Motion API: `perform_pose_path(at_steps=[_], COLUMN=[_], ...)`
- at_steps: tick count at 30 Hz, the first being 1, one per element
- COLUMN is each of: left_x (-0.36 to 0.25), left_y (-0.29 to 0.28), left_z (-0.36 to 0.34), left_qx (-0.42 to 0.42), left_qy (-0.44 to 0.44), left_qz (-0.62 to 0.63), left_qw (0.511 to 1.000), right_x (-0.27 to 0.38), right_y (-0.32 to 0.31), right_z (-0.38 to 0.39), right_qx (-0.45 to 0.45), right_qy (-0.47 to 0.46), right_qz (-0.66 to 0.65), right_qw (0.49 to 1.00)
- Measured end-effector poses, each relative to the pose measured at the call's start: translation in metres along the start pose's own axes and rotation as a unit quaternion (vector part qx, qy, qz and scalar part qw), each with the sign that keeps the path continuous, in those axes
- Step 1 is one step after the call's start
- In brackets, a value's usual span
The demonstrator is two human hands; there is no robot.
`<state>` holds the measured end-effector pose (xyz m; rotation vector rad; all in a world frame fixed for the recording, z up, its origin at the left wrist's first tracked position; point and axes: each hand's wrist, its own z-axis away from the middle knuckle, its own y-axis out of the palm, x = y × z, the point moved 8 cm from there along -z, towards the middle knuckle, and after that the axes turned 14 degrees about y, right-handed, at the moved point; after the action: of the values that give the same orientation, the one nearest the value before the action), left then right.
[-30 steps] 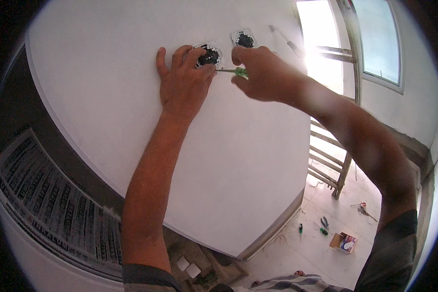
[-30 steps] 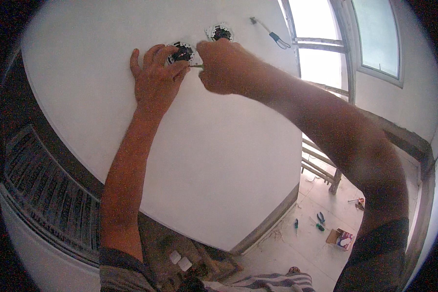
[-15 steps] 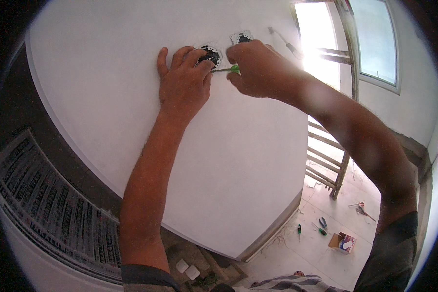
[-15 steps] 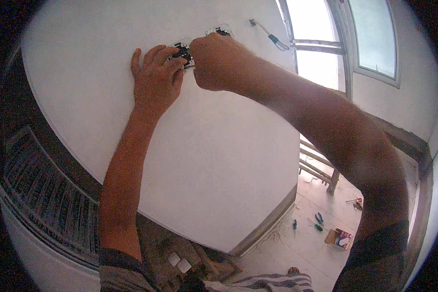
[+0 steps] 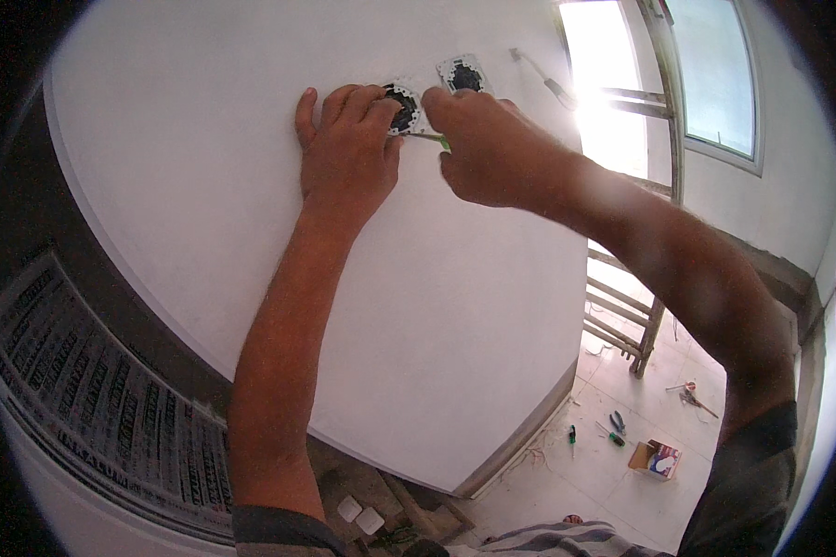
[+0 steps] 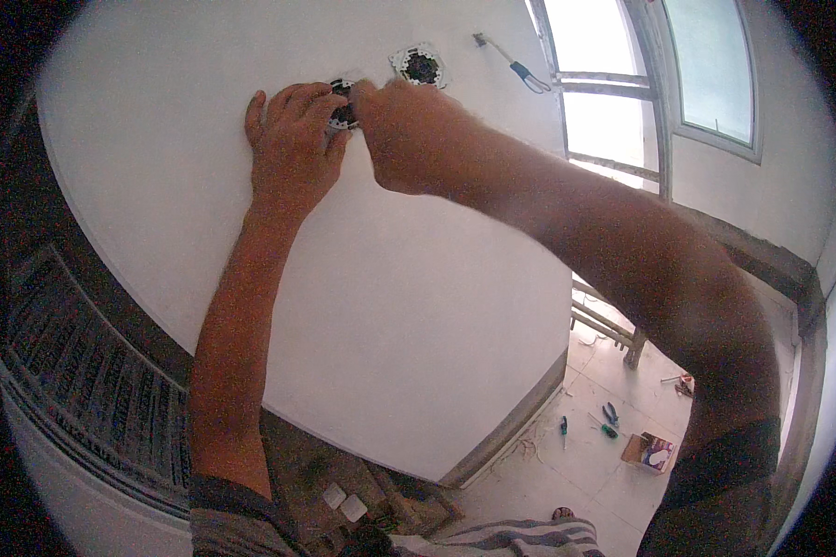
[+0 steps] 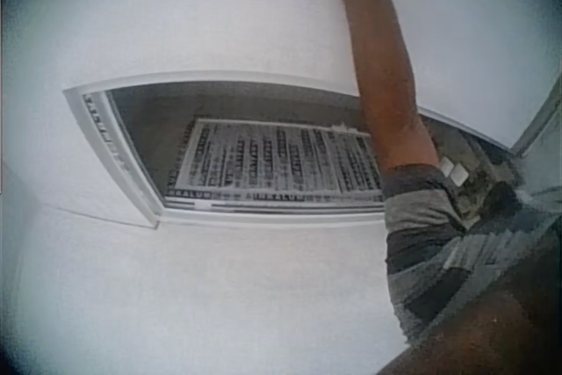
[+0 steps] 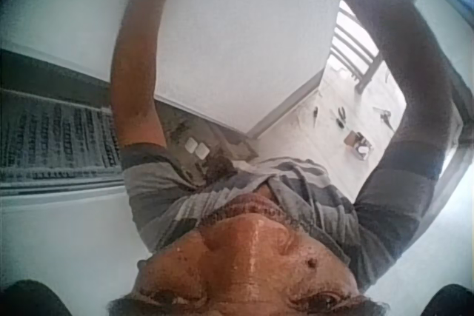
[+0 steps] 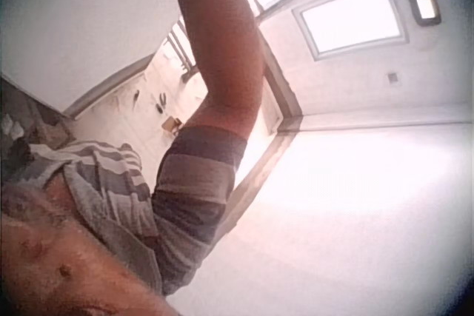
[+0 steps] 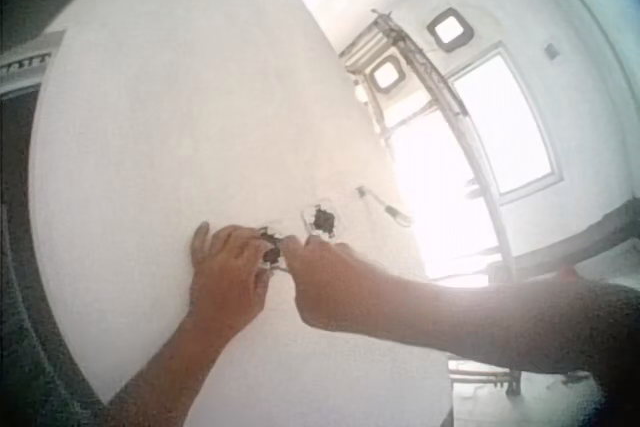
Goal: The person uses pliers and a screwdriver to connect wires to an electrical switch and then secures the switch into a wall box. The person manipulates the wires and tools to complete the installation.
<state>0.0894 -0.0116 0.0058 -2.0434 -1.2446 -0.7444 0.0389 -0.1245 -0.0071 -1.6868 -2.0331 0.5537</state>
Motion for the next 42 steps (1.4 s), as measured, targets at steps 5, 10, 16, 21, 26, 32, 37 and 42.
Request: perform_pose_path(at_steps=[5, 10, 16, 21, 26, 32, 37, 42], left_x=[-0.004, 0.002, 0.001, 0.003, -0.001, 0.001, 0.002, 0.002], left_y=[-0.001, 0.004, 0.002, 0.001, -0.001, -0.004, 0.003, -0.002], left_z=[-0.003, -0.002, -0.002, -0.004, -0.008, -0.003, -0.005, -0.003], left_qx=[-0.002, 0.009, 0.006, 0.003, 0.008, -0.001, 0.012, 0.021], left_qy=[0.009, 0.01, 0.009, 0.004, -0.009, -0.005, 0.0, -0.013], left_qz=[0.003, -0.002, 0.011, 0.016, 0.018, 0.027, 0.03, 0.035], left_qw=[1.0, 1.0, 1.0, 1.0, 1.0, 1.0, 0.999, 0.999], right_x=[0.007, -0.025, -0.005, -0.004, -0.027, 0.013, -0.017, -0.004], right_y=[0.004, 0.009, 0.003, 0.009, 0.013, 0.003, 0.002, 0.005], right_z=[0.019, -0.021, 0.003, -0.01, -0.024, 0.005, -0.032, -0.011], right_qx=[-0.054, 0.101, -0.053, 0.065, 0.097, -0.021, 0.063, 0.048], right_qy=[-0.209, 0.136, -0.137, -0.001, 0.11, -0.123, 0.113, 0.0], right_qz=[0.19, -0.064, 0.103, 0.088, -0.04, 0.134, -0.057, -0.03], right_qw=[0.958, 0.984, 0.984, 0.994, 0.988, 0.983, 0.99, 0.998])
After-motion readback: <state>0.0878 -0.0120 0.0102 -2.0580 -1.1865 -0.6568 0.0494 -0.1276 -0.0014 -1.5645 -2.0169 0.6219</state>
